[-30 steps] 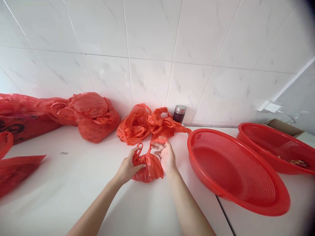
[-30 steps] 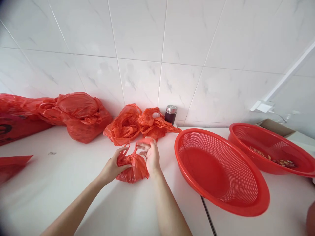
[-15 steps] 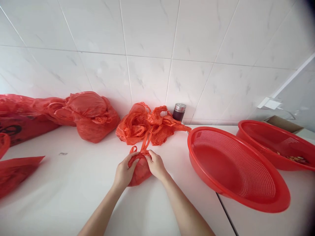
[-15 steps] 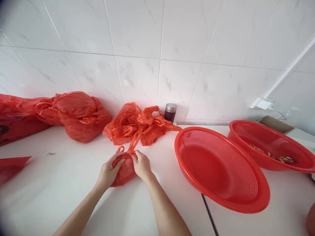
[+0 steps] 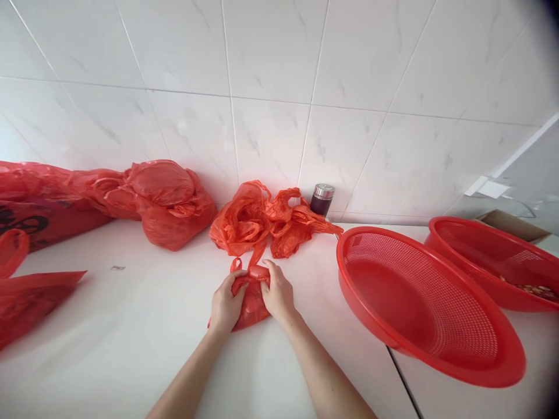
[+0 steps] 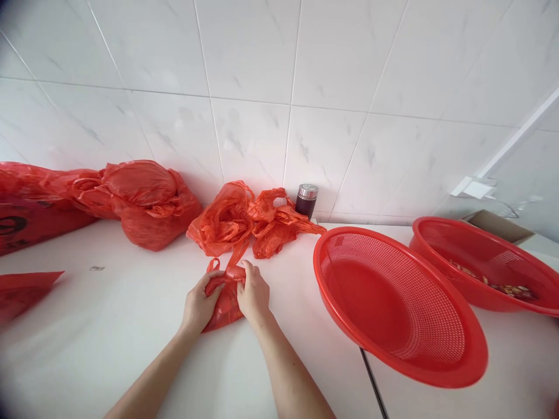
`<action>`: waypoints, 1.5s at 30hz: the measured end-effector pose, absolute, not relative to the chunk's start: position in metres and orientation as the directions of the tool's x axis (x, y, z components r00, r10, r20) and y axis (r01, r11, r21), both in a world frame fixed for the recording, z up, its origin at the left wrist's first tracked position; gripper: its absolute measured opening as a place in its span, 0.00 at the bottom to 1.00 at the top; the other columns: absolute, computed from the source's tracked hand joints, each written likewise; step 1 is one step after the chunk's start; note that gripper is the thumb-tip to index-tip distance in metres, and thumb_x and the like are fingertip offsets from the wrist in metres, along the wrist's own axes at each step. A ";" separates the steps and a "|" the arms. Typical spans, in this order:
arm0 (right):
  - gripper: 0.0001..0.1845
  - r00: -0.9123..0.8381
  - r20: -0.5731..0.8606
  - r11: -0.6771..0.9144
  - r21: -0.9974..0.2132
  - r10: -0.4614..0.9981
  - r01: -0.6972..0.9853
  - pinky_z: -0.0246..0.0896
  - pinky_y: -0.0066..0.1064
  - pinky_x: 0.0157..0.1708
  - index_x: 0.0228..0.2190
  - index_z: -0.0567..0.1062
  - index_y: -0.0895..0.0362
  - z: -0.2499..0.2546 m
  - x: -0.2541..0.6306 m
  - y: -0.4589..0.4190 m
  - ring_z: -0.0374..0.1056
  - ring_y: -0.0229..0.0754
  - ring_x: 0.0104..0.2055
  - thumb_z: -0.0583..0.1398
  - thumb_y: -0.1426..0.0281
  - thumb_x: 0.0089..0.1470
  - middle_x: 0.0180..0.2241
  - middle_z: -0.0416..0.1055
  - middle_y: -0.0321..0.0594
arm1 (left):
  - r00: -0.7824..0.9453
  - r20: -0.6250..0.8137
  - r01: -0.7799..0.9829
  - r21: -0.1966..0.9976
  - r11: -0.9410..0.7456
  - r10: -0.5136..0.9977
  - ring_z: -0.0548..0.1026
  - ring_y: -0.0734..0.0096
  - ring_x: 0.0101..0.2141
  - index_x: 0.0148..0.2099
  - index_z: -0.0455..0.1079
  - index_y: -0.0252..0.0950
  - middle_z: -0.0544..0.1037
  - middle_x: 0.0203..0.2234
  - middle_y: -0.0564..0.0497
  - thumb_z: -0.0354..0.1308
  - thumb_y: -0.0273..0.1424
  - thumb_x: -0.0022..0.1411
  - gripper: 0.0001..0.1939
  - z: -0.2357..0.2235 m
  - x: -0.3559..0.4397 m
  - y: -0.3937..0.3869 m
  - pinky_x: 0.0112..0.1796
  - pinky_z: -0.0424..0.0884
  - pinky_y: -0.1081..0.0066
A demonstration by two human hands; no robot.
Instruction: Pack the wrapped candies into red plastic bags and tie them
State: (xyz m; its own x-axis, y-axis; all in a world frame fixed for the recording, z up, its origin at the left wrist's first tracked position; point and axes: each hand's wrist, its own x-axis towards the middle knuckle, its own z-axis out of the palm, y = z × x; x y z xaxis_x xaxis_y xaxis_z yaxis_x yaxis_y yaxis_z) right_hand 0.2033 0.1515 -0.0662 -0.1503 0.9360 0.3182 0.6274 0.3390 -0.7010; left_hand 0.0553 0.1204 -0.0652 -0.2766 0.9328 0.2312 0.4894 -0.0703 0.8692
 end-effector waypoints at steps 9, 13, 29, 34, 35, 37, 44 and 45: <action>0.07 -0.227 0.416 0.469 -0.698 0.881 0.541 0.59 0.38 0.44 0.37 0.74 0.52 -0.063 0.202 0.152 0.68 0.47 0.40 0.58 0.66 0.57 0.35 0.74 0.42 | -0.254 0.209 0.512 0.857 -0.052 0.944 0.76 0.62 0.47 0.51 0.71 0.41 0.79 0.46 0.50 0.55 0.33 0.57 0.18 -0.063 0.054 0.116 0.51 0.69 0.62; 0.09 -0.153 0.402 0.421 -0.754 0.903 0.504 0.61 0.32 0.39 0.35 0.72 0.53 -0.065 0.204 0.155 0.68 0.42 0.37 0.52 0.70 0.60 0.36 0.72 0.40 | -0.254 0.196 0.523 0.851 -0.036 0.947 0.77 0.60 0.43 0.43 0.72 0.40 0.80 0.42 0.50 0.59 0.37 0.55 0.13 -0.061 0.056 0.118 0.48 0.70 0.62; 0.17 -0.228 0.303 0.377 -0.677 0.925 0.631 0.61 0.38 0.42 0.42 0.71 0.54 -0.060 0.200 0.150 0.68 0.49 0.42 0.62 0.63 0.50 0.40 0.72 0.43 | -0.267 0.223 0.645 0.764 0.002 0.938 0.76 0.61 0.41 0.43 0.67 0.41 0.77 0.42 0.48 0.51 0.25 0.54 0.13 -0.069 0.051 0.123 0.44 0.69 0.63; 0.08 -0.274 0.247 0.369 -0.654 0.929 0.661 0.60 0.35 0.36 0.36 0.74 0.54 -0.063 0.198 0.153 0.70 0.48 0.36 0.60 0.68 0.52 0.34 0.75 0.43 | -0.205 0.219 0.708 0.706 -0.010 0.954 0.76 0.60 0.37 0.42 0.67 0.42 0.76 0.42 0.47 0.50 0.24 0.52 0.15 -0.070 0.050 0.127 0.40 0.69 0.63; 0.06 -0.280 0.241 0.368 -0.657 0.929 0.658 0.60 0.34 0.35 0.34 0.75 0.54 -0.063 0.199 0.153 0.70 0.47 0.35 0.60 0.68 0.52 0.32 0.75 0.42 | -0.197 0.218 0.715 0.699 -0.012 0.956 0.75 0.60 0.37 0.42 0.67 0.41 0.76 0.42 0.47 0.49 0.24 0.52 0.15 -0.070 0.050 0.127 0.39 0.69 0.63; 0.03 -0.280 0.232 0.362 -0.665 0.932 0.653 0.59 0.34 0.34 0.30 0.74 0.54 -0.063 0.201 0.154 0.70 0.48 0.34 0.59 0.70 0.51 0.31 0.75 0.43 | -0.188 0.217 0.721 0.693 -0.015 0.958 0.75 0.60 0.37 0.42 0.67 0.41 0.76 0.42 0.47 0.49 0.23 0.52 0.15 -0.070 0.050 0.126 0.40 0.68 0.63; 0.07 -0.262 0.195 0.314 -0.761 0.945 0.567 0.60 0.36 0.40 0.29 0.75 0.55 -0.062 0.200 0.152 0.70 0.48 0.37 0.56 0.75 0.51 0.32 0.75 0.44 | -0.217 0.219 0.664 0.748 -0.021 0.951 0.75 0.61 0.39 0.41 0.68 0.42 0.77 0.41 0.49 0.49 0.23 0.52 0.15 -0.071 0.050 0.122 0.44 0.68 0.63; 0.08 -0.268 0.186 0.306 -0.788 0.945 0.535 0.60 0.36 0.42 0.30 0.75 0.55 -0.061 0.202 0.153 0.70 0.48 0.39 0.56 0.75 0.52 0.34 0.75 0.43 | -0.233 0.220 0.643 0.766 -0.019 0.947 0.75 0.61 0.40 0.42 0.68 0.42 0.77 0.42 0.49 0.50 0.24 0.53 0.14 -0.071 0.049 0.121 0.44 0.68 0.63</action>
State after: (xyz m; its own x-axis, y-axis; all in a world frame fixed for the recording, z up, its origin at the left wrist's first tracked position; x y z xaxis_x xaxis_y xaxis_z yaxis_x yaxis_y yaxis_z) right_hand 0.2023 0.1527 -0.0614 -0.2682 0.9453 0.1857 0.5346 0.3064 -0.7876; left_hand 0.0490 0.1211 -0.0713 -0.2329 0.9474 0.2196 0.6430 -0.0194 0.7656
